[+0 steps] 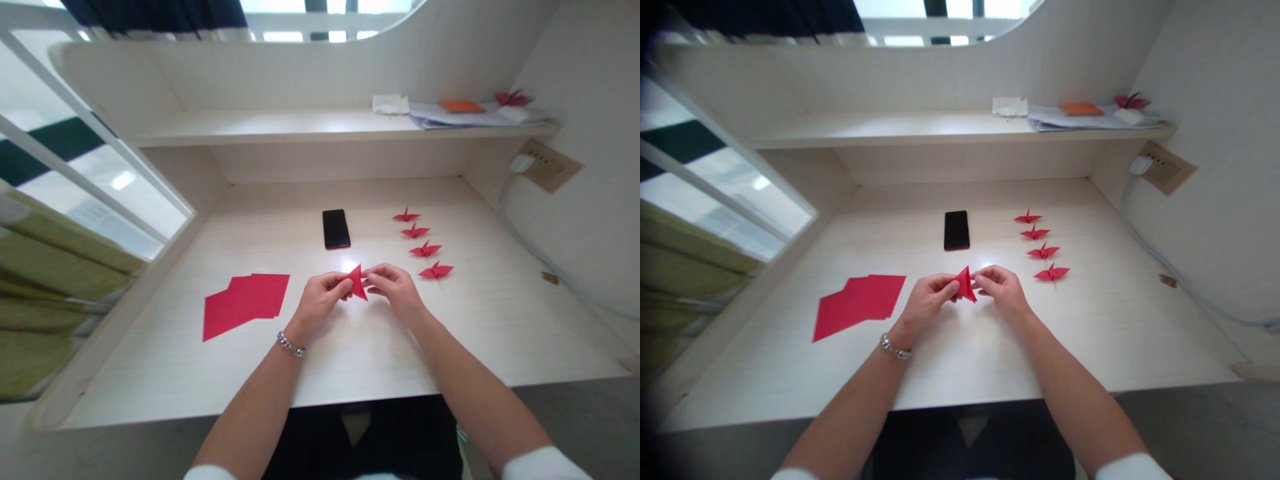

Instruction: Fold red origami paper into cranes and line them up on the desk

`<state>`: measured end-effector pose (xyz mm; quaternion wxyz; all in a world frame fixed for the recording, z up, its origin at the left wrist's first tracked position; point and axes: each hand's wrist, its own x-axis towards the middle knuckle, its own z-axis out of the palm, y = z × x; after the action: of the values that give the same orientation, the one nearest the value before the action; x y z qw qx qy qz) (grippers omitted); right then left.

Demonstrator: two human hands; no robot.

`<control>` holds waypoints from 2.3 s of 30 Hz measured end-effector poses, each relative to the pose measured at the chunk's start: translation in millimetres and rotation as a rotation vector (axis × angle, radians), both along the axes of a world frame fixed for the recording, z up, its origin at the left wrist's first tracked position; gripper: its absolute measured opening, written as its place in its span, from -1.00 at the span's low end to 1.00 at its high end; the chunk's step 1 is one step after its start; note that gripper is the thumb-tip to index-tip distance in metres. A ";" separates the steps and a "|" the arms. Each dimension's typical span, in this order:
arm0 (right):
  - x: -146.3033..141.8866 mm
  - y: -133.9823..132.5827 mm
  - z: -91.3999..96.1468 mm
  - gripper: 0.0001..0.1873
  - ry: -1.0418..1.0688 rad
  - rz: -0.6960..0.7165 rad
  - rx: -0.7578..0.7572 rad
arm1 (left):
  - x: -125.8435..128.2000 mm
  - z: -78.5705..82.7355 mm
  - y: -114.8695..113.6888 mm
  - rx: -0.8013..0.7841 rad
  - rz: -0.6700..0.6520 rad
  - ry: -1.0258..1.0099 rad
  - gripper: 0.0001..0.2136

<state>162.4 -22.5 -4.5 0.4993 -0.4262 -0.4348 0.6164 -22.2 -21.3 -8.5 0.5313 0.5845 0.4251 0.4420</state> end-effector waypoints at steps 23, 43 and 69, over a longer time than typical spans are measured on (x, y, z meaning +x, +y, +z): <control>-12.0 -5.7 -4.8 -0.91 -0.413 -0.125 0.228 | 12.6 -15.9 2.4 -0.160 0.055 -0.171 -0.65; -17.0 -6.2 -7.9 -0.90 -0.425 -0.113 0.230 | 16.1 -13.6 2.9 -0.277 0.127 -0.371 -0.65; -12.7 0.5 -12.7 -0.72 -0.403 -0.019 0.080 | 16.4 -20.5 3.0 -0.215 0.182 -0.269 -0.61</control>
<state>149.7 -22.0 -17.2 0.4244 -0.5248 -0.5459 0.4964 -5.8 -18.3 -29.0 0.6005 0.4192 0.4463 0.5143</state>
